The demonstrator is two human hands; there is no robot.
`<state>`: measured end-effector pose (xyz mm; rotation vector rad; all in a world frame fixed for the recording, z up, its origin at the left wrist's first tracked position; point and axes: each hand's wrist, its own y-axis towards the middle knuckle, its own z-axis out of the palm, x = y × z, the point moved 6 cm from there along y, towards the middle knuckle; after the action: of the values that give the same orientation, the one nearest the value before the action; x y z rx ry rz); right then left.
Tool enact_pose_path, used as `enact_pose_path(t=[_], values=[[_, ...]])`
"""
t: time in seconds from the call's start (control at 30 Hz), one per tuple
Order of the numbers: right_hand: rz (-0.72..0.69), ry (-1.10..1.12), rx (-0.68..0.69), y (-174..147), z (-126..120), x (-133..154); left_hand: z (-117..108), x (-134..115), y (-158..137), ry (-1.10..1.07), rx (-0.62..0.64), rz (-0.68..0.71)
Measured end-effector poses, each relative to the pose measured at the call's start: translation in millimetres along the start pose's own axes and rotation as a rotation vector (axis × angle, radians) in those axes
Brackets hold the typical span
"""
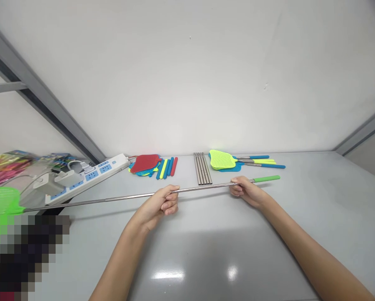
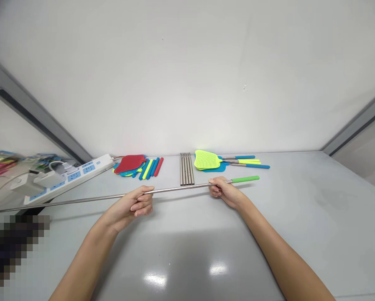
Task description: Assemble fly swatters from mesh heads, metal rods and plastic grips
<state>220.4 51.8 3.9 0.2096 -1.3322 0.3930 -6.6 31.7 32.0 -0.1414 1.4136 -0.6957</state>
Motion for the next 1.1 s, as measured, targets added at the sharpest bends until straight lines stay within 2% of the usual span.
enact_pose_path(t=[0.4, 0.63, 0.9, 1.1], values=[[-0.005, 0.013, -0.045, -1.8, -13.5, 0.5, -5.4, -0.5, 0.9, -0.041, 0.003, 0.005], [-0.004, 0.001, -0.023, -0.9, -13.5, -0.1, -7.7, 0.0, 1.9, -0.015, -0.001, 0.011], [-0.021, 0.034, -0.070, -1.9, -30.6, -0.2, -14.3, -4.5, -1.1, -0.020, -0.016, 0.011], [-0.011, 0.122, -0.082, -3.1, -29.4, -1.2, -4.6, -6.6, 2.0, 0.033, -0.066, 0.135]])
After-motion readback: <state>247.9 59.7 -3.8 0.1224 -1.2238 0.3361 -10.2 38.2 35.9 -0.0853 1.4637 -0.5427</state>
